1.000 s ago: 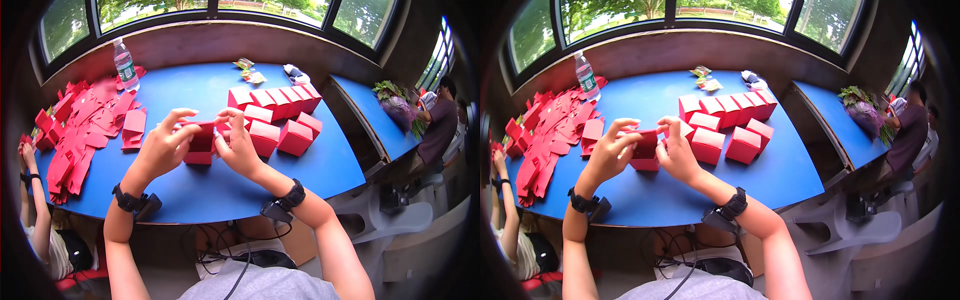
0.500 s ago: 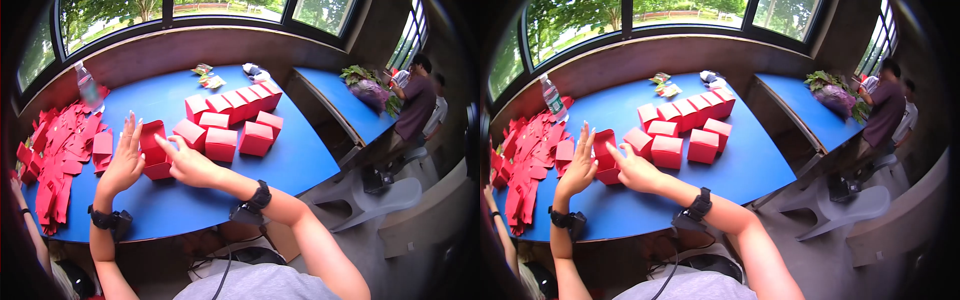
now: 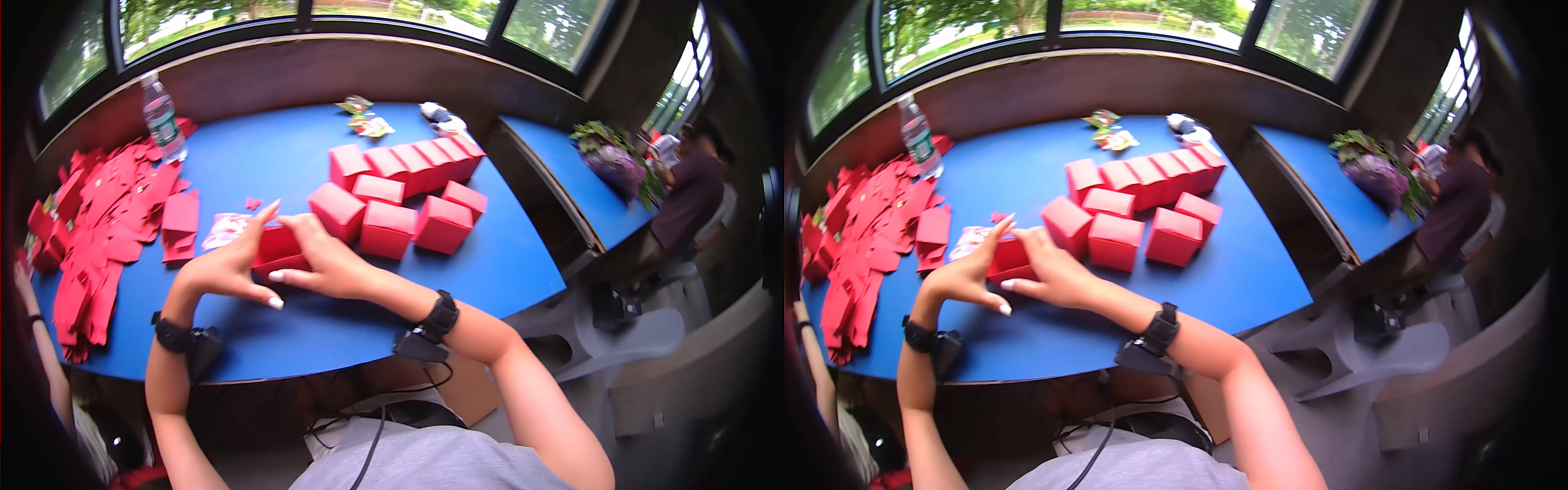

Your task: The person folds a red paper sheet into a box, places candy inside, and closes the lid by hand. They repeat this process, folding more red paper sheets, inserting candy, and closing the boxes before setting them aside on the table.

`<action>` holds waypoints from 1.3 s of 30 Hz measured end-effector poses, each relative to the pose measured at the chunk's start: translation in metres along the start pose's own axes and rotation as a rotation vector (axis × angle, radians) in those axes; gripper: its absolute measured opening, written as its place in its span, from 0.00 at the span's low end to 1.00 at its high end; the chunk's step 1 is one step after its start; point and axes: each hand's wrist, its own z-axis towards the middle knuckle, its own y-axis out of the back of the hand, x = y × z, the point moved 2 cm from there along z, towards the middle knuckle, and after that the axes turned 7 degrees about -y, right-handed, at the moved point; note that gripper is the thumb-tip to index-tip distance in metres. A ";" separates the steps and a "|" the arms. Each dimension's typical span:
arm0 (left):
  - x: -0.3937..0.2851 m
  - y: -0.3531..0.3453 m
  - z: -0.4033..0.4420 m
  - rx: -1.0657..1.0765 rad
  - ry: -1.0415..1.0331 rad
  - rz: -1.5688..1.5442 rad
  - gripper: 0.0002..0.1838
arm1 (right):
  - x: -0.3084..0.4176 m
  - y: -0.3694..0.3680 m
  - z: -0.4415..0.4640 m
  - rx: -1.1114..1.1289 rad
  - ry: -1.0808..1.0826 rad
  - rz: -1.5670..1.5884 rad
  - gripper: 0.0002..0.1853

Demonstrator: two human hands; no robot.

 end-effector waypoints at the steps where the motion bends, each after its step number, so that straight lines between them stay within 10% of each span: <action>1: 0.000 0.000 0.000 -0.023 -0.042 -0.054 0.73 | -0.001 -0.001 0.001 -0.014 -0.049 0.072 0.41; 7: -0.027 0.071 0.027 0.435 0.256 0.137 0.53 | 0.000 0.000 0.003 -0.018 -0.016 0.040 0.33; 10: -0.024 0.123 0.111 0.315 0.095 0.425 0.36 | -0.001 0.001 0.002 -0.053 -0.033 0.028 0.32; 17: 0.033 0.144 0.300 0.300 0.273 0.963 0.46 | 0.000 0.010 -0.003 0.001 0.075 0.005 0.32; 22: 0.179 0.067 0.375 0.405 -0.085 0.788 0.46 | 0.001 0.017 -0.006 -0.031 0.089 -0.043 0.32; 25: 0.155 0.034 0.363 0.587 0.045 0.739 0.46 | -0.002 0.016 -0.006 -0.025 0.063 -0.049 0.32; 39: 0.048 0.126 0.201 -0.042 -0.076 0.649 0.15 | 0.004 0.022 -0.002 0.019 0.041 -0.094 0.32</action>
